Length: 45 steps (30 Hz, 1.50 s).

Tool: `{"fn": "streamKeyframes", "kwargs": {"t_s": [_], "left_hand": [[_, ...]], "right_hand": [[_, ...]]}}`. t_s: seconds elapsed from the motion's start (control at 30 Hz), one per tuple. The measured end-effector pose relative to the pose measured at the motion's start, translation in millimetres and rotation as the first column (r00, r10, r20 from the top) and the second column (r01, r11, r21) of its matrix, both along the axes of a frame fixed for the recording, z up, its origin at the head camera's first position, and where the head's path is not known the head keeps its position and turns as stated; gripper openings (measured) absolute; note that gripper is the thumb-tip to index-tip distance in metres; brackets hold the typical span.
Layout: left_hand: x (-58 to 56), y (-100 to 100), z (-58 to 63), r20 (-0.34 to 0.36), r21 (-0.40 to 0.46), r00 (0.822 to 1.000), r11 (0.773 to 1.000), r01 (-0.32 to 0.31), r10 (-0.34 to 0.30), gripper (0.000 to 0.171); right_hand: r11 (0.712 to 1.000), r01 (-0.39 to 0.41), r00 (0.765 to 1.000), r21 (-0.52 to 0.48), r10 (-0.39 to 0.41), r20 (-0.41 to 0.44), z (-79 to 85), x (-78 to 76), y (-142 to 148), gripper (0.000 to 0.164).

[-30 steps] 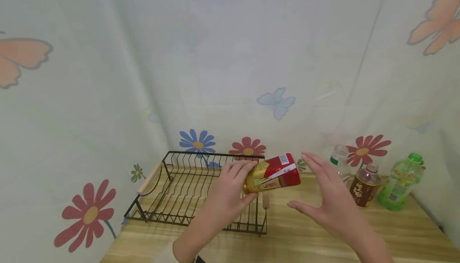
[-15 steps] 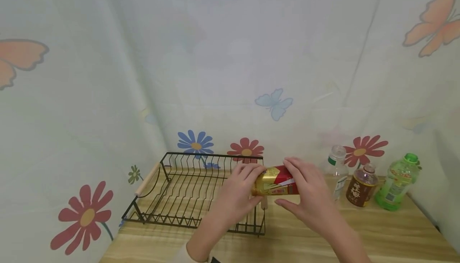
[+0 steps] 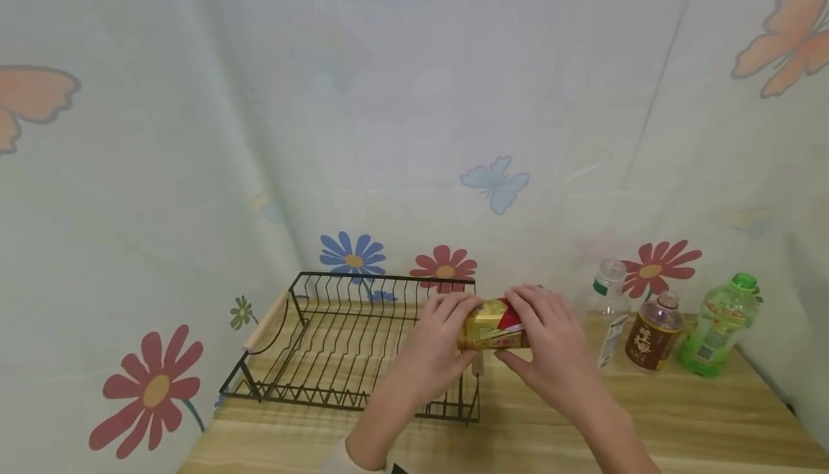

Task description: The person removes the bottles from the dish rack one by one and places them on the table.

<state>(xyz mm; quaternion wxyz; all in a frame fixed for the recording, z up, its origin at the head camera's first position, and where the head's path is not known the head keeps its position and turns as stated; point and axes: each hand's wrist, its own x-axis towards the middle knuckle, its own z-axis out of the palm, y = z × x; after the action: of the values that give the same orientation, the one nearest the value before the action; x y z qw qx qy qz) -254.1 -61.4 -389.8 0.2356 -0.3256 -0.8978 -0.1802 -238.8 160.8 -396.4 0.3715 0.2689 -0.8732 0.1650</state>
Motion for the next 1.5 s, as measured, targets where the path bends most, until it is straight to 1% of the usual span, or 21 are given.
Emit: {"fn": "streamKeyframes", "kwargs": {"t_s": [0.23, 0.37, 0.5, 0.63, 0.7, 0.8, 0.87, 1.0, 1.1, 1.17, 1.27, 1.37, 1.43, 1.47, 1.5], "left_hand": [[-0.5, -1, -5.0, 0.014, -0.001, 1.0, 1.0, -0.003, 0.003, 0.076], [-0.5, -2, -4.3, -0.029, -0.017, 0.999, 1.0, -0.016, 0.015, 0.078], [-0.8, -7, -1.4, -0.086, -0.019, 0.995, 0.999, -0.044, 0.042, 0.089], [-2.2, -17, 0.2, -0.084, -0.006, 0.994, 0.998, -0.063, 0.063, 0.103], [-2.5, -23, 0.7, -0.052, 0.012, 0.997, 0.998, -0.061, 0.061, 0.107], [-2.2, -31, 0.9, 0.034, 0.045, 0.997, 0.997, -0.067, 0.065, 0.109], [-1.7, -37, 0.7, 0.098, 0.061, 0.992, 0.995, -0.08, 0.074, 0.109], [-2.0, -48, -3.8, 0.203, 0.072, 0.976, 0.993, -0.095, 0.078, 0.108], [-0.8, -56, -10.1, 0.278, 0.079, 0.959, 0.993, -0.088, 0.063, 0.109], [1.0, -62, -15.4, 0.324, 0.081, 0.945, 0.993, -0.086, 0.055, 0.109], [3.5, -72, -22.1, 0.373, 0.061, 0.926, 0.995, -0.076, 0.047, 0.106], [4.8, -82, -28.2, 0.407, 0.022, 0.913, 0.999, -0.045, 0.033, 0.102], [5.2, -89, -31.7, 0.431, 0.002, 0.902, 1.0, -0.017, 0.014, 0.099], [5.4, -93, -33.4, 0.443, -0.003, 0.896, 1.0, 0.002, 0.0, 0.096], [5.9, -96, -34.8, 0.463, -0.004, 0.886, 1.0, 0.015, -0.012, 0.094]], "right_hand": [[1.0, -0.012, 1.0, 0.02, 0.012, 0.002, -4.7, -2.6, -1, 0.096], [1.0, -0.016, 1.0, 0.012, 0.016, -0.011, -5.2, -6.0, 1, 0.095], [1.0, -0.024, 0.999, -0.004, 0.023, -0.032, -4.3, -11.0, 5, 0.094], [1.0, -0.016, 1.0, -0.027, 0.016, -0.023, -3.3, -14.7, 12, 0.093], [0.999, -0.013, 1.0, -0.042, 0.013, -0.008, -2.4, -16.2, 16, 0.093], [0.998, -0.012, 1.0, -0.068, 0.013, 0.013, -1.4, -18.3, 21, 0.094], [0.996, -0.016, 1.0, -0.088, 0.018, 0.022, -1.1, -20.0, 23, 0.095], [0.991, -0.023, 0.998, -0.132, 0.029, 0.047, -2.5, -23.4, 28, 0.096], [0.985, -0.032, 0.996, -0.168, 0.047, 0.081, -5.1, -26.5, 30, 0.092], [0.98, -0.04, 0.991, -0.196, 0.065, 0.121, -7.5, -28.7, 30, 0.088], [0.969, -0.045, 0.978, -0.242, 0.093, 0.189, -12.9, -32.8, 32, 0.083], [0.956, -0.056, 0.96, -0.288, 0.131, 0.248, -20.2, -38.1, 33, 0.079], [0.94, -0.081, 0.943, -0.332, 0.18, 0.281, -26.3, -42.4, 34, 0.078], [0.928, -0.09, 0.93, -0.361, 0.208, 0.302, -29.5, -44.5, 35, 0.077], [0.917, -0.093, 0.918, -0.388, 0.229, 0.322, -33.0, -46.6, 35, 0.077]]}}
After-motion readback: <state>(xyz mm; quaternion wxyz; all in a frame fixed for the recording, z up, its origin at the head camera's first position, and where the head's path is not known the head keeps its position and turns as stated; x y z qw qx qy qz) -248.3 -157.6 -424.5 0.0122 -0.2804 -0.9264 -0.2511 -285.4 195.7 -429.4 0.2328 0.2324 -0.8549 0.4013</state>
